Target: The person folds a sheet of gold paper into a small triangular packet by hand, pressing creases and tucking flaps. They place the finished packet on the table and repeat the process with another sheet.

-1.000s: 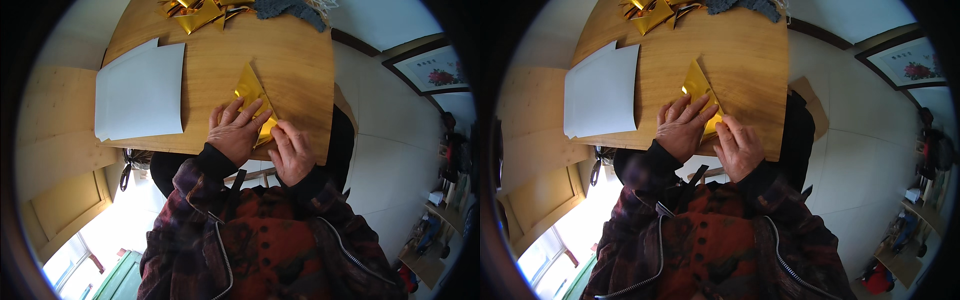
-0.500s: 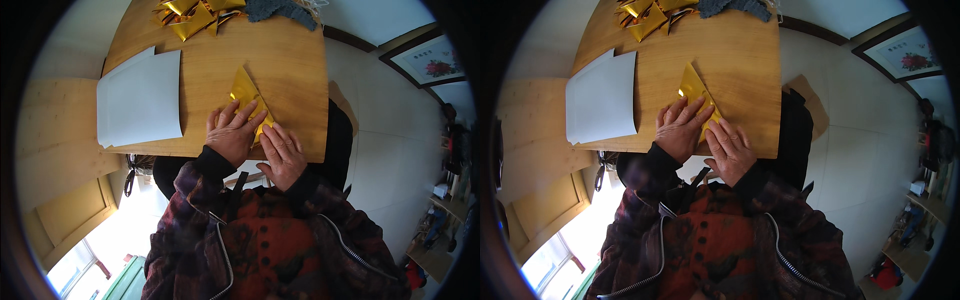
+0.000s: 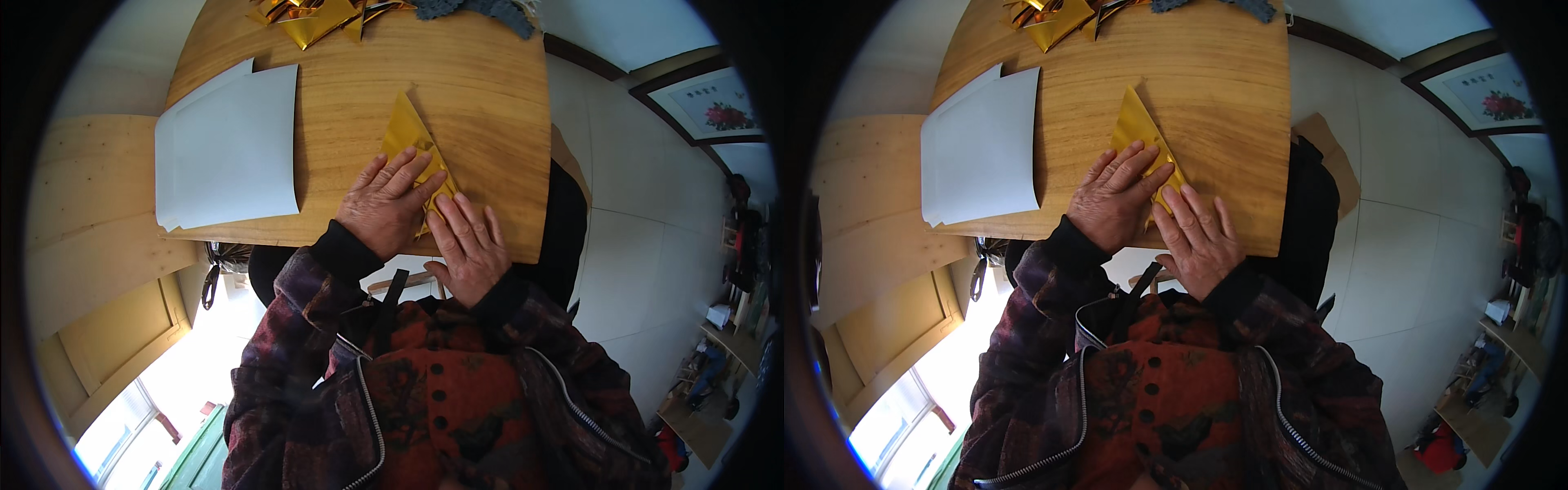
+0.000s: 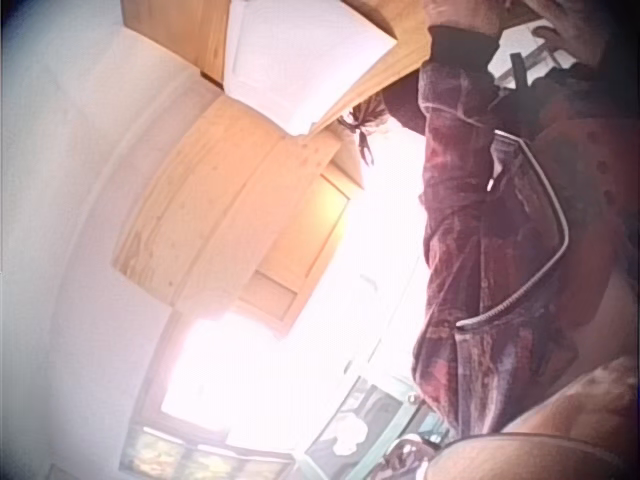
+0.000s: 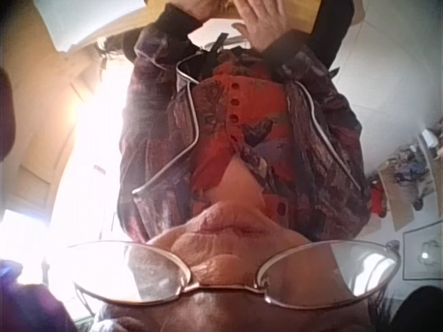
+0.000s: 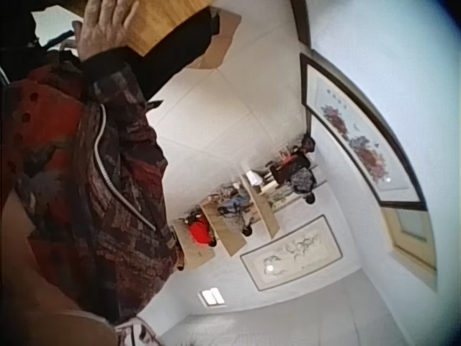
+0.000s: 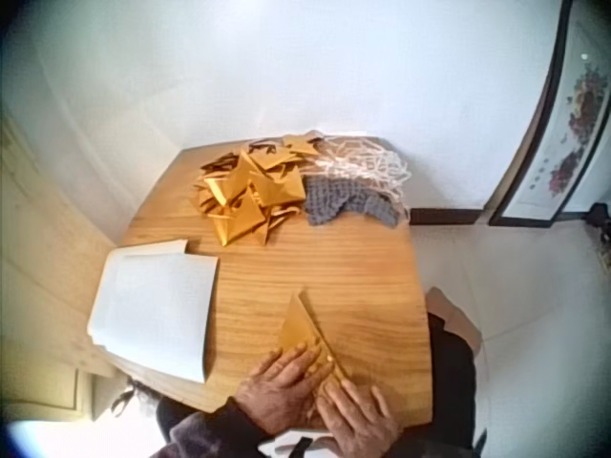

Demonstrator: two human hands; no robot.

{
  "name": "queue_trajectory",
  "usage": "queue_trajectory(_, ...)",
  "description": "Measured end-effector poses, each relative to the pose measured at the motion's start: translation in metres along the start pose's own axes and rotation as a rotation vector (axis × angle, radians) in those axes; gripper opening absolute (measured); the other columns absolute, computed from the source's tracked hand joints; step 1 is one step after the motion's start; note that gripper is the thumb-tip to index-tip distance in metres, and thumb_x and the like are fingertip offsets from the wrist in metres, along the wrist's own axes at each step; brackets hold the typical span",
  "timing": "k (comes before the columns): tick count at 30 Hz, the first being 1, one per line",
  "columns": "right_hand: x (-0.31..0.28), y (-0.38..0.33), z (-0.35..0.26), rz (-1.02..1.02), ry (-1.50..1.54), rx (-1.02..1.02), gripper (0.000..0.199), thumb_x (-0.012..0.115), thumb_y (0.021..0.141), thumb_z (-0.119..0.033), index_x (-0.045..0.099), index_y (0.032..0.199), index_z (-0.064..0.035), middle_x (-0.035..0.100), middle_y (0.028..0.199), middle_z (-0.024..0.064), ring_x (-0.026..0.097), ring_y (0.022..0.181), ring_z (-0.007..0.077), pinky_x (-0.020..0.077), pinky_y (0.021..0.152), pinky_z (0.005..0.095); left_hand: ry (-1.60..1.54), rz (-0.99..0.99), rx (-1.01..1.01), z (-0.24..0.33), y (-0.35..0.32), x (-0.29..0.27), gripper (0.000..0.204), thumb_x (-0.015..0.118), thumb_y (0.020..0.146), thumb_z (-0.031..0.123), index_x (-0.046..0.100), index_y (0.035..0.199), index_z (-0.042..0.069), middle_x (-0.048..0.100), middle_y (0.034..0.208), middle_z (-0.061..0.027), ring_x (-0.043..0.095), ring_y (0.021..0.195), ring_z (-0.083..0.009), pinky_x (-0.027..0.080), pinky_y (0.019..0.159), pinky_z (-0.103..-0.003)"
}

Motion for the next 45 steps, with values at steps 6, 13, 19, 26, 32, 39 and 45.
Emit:
queue_trajectory(6, 0.001, 0.002, -0.001, -0.011, 0.001, 0.021, 0.092, 0.084, 0.064, -0.026, 0.041, 0.143, -0.0101, 0.036, 0.152, 0.0083, 0.034, 0.14, 0.0284, 0.0284, 0.111, 0.0526, -0.019, 0.02, 0.019, -0.002, -0.002, 0.001, 0.063, 0.072, 0.077, 0.026, 0.052, 0.136, 0.02, 0.045, 0.143, -0.0059, 0.041, 0.135, -0.0252, 0.035, 0.11, -0.044)
queue_trajectory(13, 0.002, 0.002, 0.0, -0.036, 0.02, 0.04, 0.095, 0.084, 0.063, -0.026, 0.039, 0.145, -0.01, 0.034, 0.153, 0.0082, 0.032, 0.142, 0.0281, 0.0278, 0.111, 0.0527, -0.062, 0.033, 0.011, -0.001, 0.0, 0.0, 0.062, 0.071, 0.078, 0.025, 0.051, 0.137, 0.019, 0.045, 0.143, -0.0059, 0.041, 0.134, -0.0256, 0.035, 0.109, -0.045)
queue_trajectory(19, 0.002, 0.003, -0.001, -0.012, -0.028, 0.027, 0.092, 0.083, 0.064, -0.031, 0.042, 0.144, -0.0111, 0.035, 0.153, 0.0077, 0.032, 0.142, 0.0271, 0.0261, 0.112, 0.0522, -0.052, 0.037, 0.007, -0.001, 0.001, -0.001, 0.059, 0.07, 0.078, 0.021, 0.053, 0.134, 0.017, 0.046, 0.141, -0.0057, 0.042, 0.133, -0.0255, 0.036, 0.109, -0.045)
queue_trajectory(26, 0.006, 0.002, -0.003, -0.029, -0.113, 0.021, 0.086, 0.08, 0.067, -0.035, 0.044, 0.143, -0.0131, 0.034, 0.153, 0.0085, 0.029, 0.143, 0.0261, 0.0224, 0.114, 0.0517, -0.026, 0.077, 0.014, 0.0, 0.001, -0.001, 0.056, 0.069, 0.078, 0.018, 0.056, 0.132, 0.017, 0.047, 0.14, -0.005, 0.043, 0.133, -0.0251, 0.037, 0.107, -0.045)
queue_trajectory(32, 0.011, -0.007, -0.013, -0.019, -0.143, -0.033, 0.083, 0.078, 0.071, -0.034, 0.044, 0.143, -0.0112, 0.033, 0.154, 0.0109, 0.027, 0.144, 0.0262, 0.017, 0.116, 0.0494, -0.013, 0.095, 0.009, -0.001, 0.0, 0.0, 0.055, 0.067, 0.079, 0.016, 0.055, 0.133, 0.018, 0.048, 0.139, -0.0052, 0.044, 0.132, -0.0252, 0.037, 0.107, -0.045)
queue_trajectory(39, 0.019, -0.021, -0.034, -0.054, -0.005, -0.133, 0.079, 0.07, 0.077, -0.033, 0.04, 0.142, -0.0004, 0.036, 0.151, 0.0144, 0.027, 0.144, 0.0301, 0.0203, 0.116, 0.0472, -0.023, 0.066, 0.012, -0.003, -0.002, 0.002, 0.053, 0.062, 0.081, 0.01, 0.055, 0.133, 0.017, 0.048, 0.139, -0.0066, 0.044, 0.132, -0.0275, 0.037, 0.107, -0.045)
queue_trajectory(45, 0.005, -0.025, -0.038, 0.019, 0.189, -0.226, 0.076, 0.073, 0.077, -0.029, 0.041, 0.141, -0.0033, 0.04, 0.148, 0.012, 0.033, 0.141, 0.0282, 0.0257, 0.113, 0.0488, 0.001, 0.09, 0.037, -0.008, 0.001, 0.008, 0.048, 0.059, 0.084, 0.014, 0.057, 0.131, 0.018, 0.047, 0.138, -0.0064, 0.042, 0.133, -0.0273, 0.035, 0.107, -0.045)
Point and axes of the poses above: each hand's wrist, its own y-axis towards the middle knuckle, its own x-axis out of the palm, z = x × y, the point moved 7 cm from there along y, towards the middle knuckle
